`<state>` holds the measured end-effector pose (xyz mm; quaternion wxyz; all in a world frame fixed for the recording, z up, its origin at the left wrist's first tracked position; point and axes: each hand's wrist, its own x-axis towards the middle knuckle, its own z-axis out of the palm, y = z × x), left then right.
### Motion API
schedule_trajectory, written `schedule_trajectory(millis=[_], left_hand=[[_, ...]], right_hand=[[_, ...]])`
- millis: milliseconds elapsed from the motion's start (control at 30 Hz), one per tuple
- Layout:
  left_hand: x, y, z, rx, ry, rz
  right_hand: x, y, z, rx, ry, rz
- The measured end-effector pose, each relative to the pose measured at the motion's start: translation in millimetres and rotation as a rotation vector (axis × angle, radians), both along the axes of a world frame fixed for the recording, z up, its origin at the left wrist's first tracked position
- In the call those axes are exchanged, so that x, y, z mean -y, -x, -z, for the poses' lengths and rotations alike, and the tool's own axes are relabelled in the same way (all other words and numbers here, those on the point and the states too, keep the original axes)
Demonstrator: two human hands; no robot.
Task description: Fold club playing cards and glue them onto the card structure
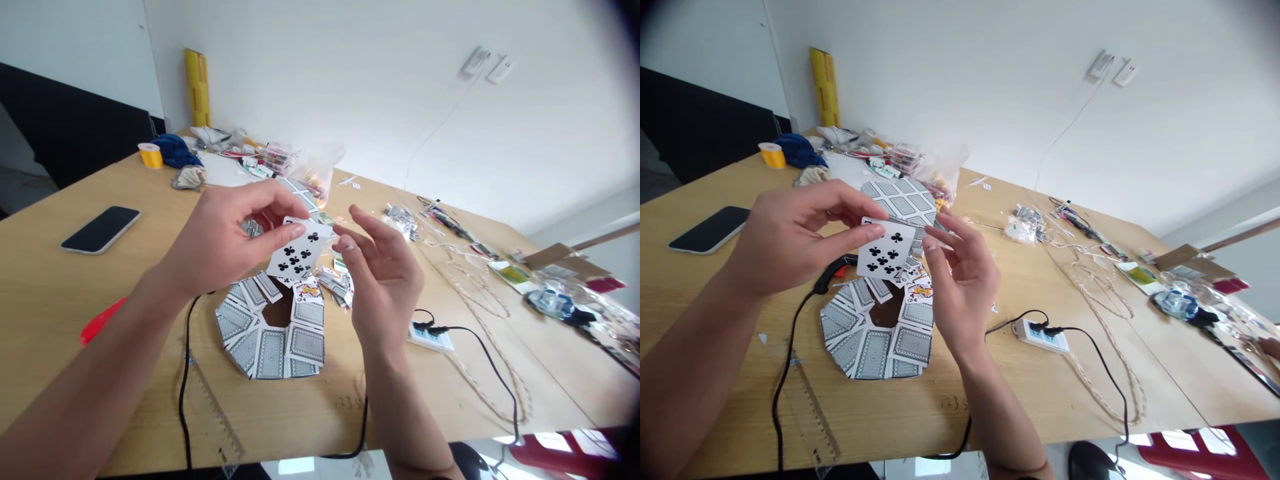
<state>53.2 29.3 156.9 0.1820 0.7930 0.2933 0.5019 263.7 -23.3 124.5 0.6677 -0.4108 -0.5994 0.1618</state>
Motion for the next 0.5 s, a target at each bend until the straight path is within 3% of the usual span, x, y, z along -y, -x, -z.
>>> schedule_trajectory(millis=[167,500], left_hand=[[1.4,-4.9,0.3,0.002,0.010,0.045],[2.8,-6.0,-0.9,-0.057,0.007,0.069]], right_hand=[[2.9,3.4,-2.0,0.041,0.142,-0.096],[8.0,5.9,-4.3,-0.078,0.169,-0.116]])
